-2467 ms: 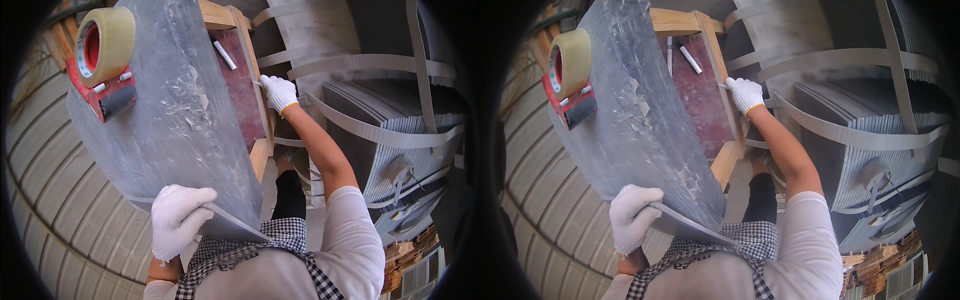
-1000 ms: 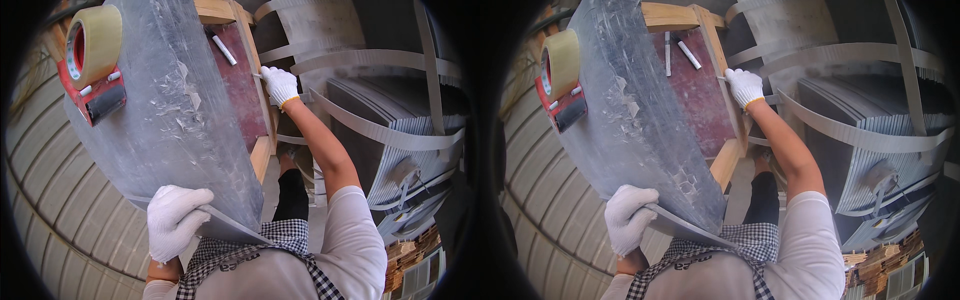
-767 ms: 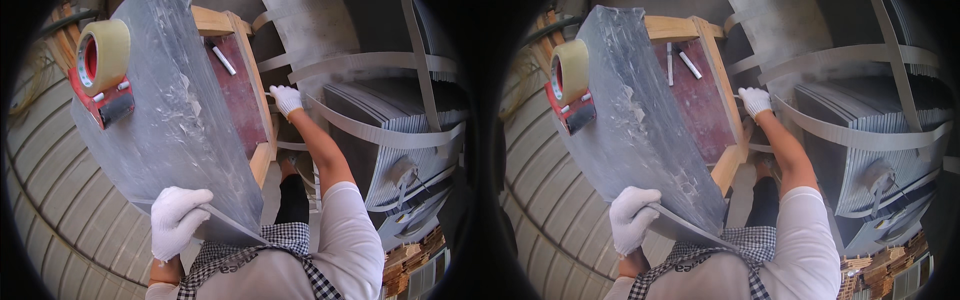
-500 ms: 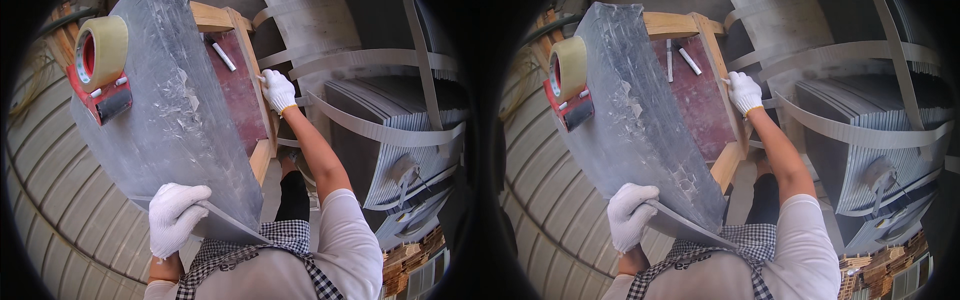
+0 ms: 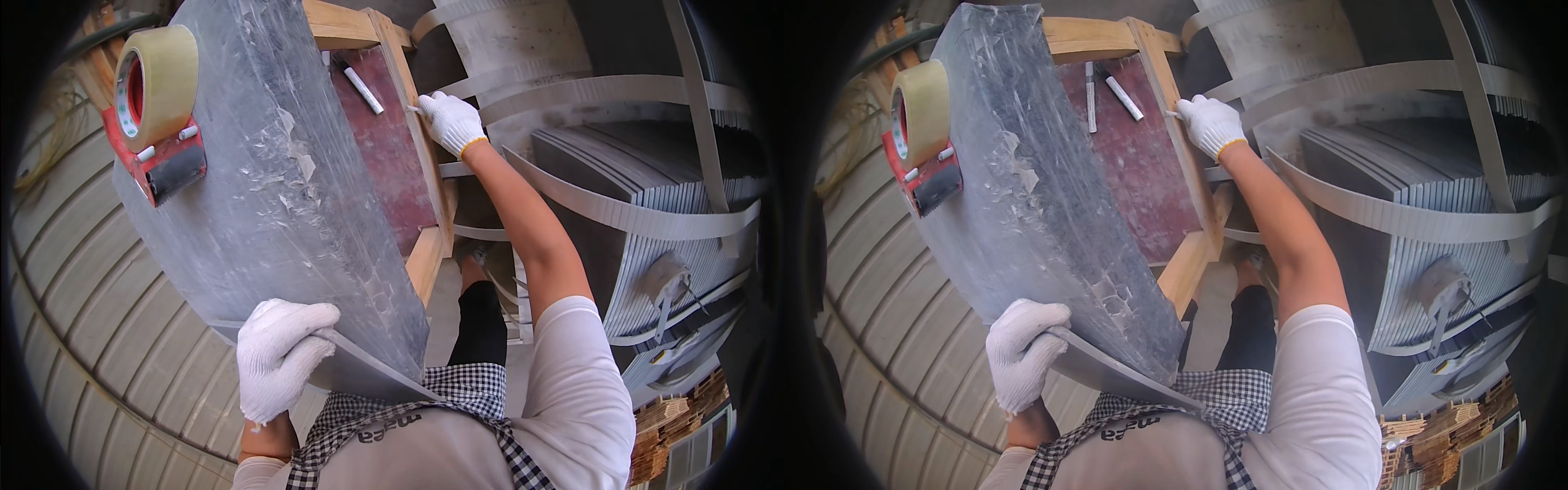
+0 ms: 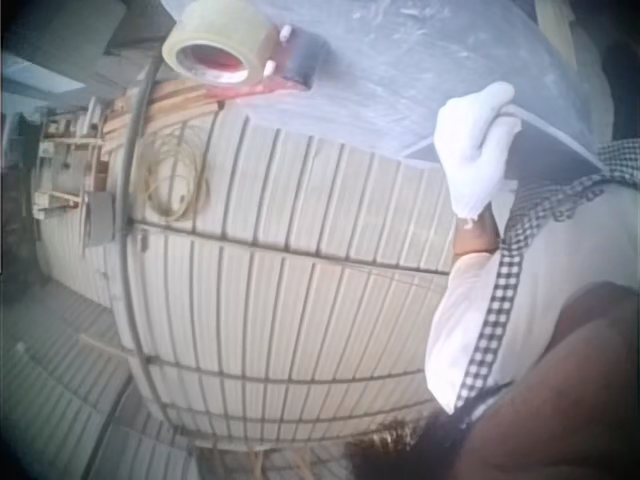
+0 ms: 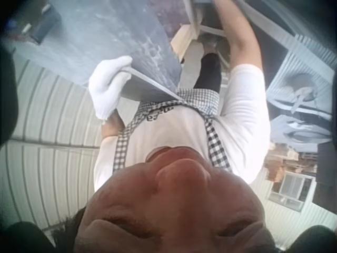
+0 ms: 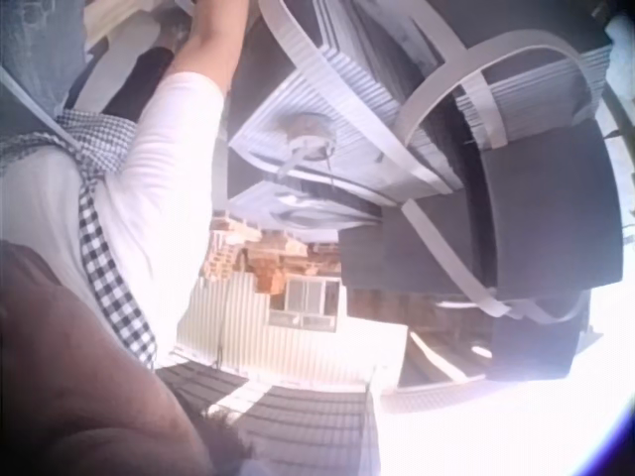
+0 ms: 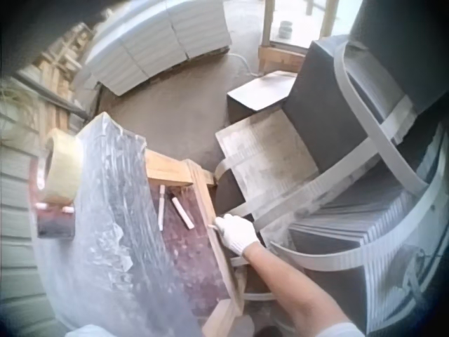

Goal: The person uses a utility knife to score and snap gray rectangular sheets on a workbench, then stacks the cut pieces. A second person assists by handling and stacking additional sheets nearby.

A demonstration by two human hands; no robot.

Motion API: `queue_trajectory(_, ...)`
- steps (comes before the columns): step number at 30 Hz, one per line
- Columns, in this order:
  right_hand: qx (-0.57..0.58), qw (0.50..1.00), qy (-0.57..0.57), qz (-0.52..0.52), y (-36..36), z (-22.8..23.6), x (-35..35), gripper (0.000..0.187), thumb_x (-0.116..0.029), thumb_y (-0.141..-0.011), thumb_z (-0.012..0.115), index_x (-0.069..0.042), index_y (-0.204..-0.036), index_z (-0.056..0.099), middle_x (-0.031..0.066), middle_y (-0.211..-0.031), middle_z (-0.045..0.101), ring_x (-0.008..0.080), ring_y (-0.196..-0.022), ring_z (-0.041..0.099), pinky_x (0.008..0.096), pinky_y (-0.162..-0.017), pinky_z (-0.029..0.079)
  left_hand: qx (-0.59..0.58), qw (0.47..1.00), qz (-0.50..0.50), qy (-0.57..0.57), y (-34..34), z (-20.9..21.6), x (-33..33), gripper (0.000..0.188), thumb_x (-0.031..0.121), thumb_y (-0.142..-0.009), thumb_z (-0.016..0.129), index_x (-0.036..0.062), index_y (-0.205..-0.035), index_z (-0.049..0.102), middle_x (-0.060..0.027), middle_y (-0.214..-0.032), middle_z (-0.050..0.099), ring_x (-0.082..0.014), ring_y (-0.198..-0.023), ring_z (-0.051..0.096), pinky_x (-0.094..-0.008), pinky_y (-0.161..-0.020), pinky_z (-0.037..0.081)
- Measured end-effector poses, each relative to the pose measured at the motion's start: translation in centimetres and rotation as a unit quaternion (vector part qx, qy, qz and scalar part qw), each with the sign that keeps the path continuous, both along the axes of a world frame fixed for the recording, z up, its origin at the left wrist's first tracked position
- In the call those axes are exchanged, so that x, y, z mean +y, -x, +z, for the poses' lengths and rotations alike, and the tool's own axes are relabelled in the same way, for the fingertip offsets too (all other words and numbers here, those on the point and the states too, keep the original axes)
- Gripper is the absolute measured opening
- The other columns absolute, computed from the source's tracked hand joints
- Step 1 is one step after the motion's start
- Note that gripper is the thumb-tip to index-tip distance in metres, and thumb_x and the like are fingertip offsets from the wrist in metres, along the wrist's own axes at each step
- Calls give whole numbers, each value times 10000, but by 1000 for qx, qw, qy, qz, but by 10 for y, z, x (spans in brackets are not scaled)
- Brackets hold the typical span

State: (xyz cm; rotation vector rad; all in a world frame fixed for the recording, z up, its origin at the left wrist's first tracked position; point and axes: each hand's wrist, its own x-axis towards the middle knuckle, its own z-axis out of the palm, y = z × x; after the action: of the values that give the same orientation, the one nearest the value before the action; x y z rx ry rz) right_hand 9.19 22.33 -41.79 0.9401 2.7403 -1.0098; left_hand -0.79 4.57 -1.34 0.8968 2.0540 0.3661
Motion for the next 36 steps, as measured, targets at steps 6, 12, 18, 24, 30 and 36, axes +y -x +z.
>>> queue_trajectory(6,-35,998,12,43,-13,12,-16,107,-164,-911,556,-172,-995,622,129,-992,641,335,-920,682,469,-727,567,-3,1000,8,-4,-2,1,-1,297,31,-689,740,29,-986,748,-58,-809,731,-238,-753,661,-346,-770,469)
queue_trajectory(12,23,999,-35,-32,14,2,6,121,-134,-904,551,-173,-1000,615,105,-961,646,329,-899,673,464,-719,566,5,1000,8,-9,-2,-3,2,293,39,-696,742,35,-989,751,-54,-796,729,-236,-750,656,-344,-773,468)
queue_trajectory(18,-37,999,-4,18,-34,-17,-28,97,-179,-919,561,-181,-988,629,109,-953,655,335,-892,676,479,-753,562,6,1000,17,4,-2,-2,-1,286,49,-705,742,36,-991,751,-54,-794,726,-234,-752,658,-344,-775,469)
queue_trajectory(24,33,985,14,-169,-45,-24,-44,288,-193,-851,686,-149,-1128,624,133,-921,675,375,-821,665,496,-731,544,9,1000,14,-11,-2,-5,-4,297,34,-707,742,31,-1005,750,-52,-797,727,-239,-766,660,-348,-776,474)
queue_trajectory(30,111,984,23,-135,-38,15,-41,272,-217,-825,702,-135,-1075,634,130,-955,650,344,-897,646,469,-768,536,2,1000,-1,-25,-2,-1,-2,323,-7,-679,682,-25,-999,724,-87,-805,688,-229,-769,632,-339,-720,498)
queue_trajectory(36,101,988,60,-104,-54,49,-35,323,-307,-826,722,-126,-1077,632,135,-971,649,355,-915,645,458,-795,537,-15,1000,6,-23,-1,-1,-3,317,8,-713,683,-18,-1026,726,-88,-834,690,-226,-807,644,-335,-755,502)
